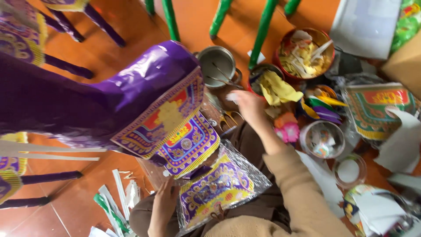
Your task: Decorating a purple horse-shaped paper craft with colorful paper panels and a yellow mane
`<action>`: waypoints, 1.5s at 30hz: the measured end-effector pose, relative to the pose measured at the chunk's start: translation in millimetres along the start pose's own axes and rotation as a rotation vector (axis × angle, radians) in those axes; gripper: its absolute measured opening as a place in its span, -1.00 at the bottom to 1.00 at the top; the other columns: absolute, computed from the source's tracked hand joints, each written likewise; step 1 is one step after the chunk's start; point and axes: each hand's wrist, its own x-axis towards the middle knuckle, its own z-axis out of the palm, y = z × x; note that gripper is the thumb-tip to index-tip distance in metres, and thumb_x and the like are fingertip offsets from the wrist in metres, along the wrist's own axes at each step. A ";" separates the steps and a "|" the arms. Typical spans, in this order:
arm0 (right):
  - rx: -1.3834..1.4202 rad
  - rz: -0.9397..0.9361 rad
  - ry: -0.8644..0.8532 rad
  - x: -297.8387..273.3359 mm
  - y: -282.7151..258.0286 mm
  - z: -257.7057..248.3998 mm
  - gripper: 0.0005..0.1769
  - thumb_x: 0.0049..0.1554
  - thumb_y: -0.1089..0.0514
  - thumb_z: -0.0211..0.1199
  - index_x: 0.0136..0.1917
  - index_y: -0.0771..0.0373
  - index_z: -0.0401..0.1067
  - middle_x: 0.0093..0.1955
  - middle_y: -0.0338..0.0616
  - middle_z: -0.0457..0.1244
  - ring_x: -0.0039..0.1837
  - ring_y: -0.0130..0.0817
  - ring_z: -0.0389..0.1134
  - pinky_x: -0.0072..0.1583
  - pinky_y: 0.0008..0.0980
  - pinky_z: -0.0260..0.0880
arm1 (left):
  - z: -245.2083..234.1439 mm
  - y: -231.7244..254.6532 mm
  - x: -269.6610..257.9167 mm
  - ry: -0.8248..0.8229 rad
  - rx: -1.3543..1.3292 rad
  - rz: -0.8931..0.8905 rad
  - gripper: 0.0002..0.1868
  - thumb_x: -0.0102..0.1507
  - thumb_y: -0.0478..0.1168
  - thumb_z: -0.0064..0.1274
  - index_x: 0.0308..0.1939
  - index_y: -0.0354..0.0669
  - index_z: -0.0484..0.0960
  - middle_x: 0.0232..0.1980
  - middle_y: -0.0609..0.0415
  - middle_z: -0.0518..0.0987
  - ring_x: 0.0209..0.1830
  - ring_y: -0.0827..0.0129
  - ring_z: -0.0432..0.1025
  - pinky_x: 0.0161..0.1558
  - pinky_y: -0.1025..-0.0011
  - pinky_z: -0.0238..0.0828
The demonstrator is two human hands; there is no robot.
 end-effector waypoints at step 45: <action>0.425 -0.506 -0.648 14.1 -315.6 10.2 -0.69 -0.03 0.17 0.39 0.03 0.17 0.58 0.30 -0.04 0.22 0.41 -0.06 0.16 0.33 -0.08 0.15 | -127.3 111.3 -31.7 1.238 -0.277 0.612 -0.84 0.03 -0.28 0.30 -0.39 0.04 0.63 -0.05 0.08 0.52 0.21 0.03 0.38 0.28 0.04 0.19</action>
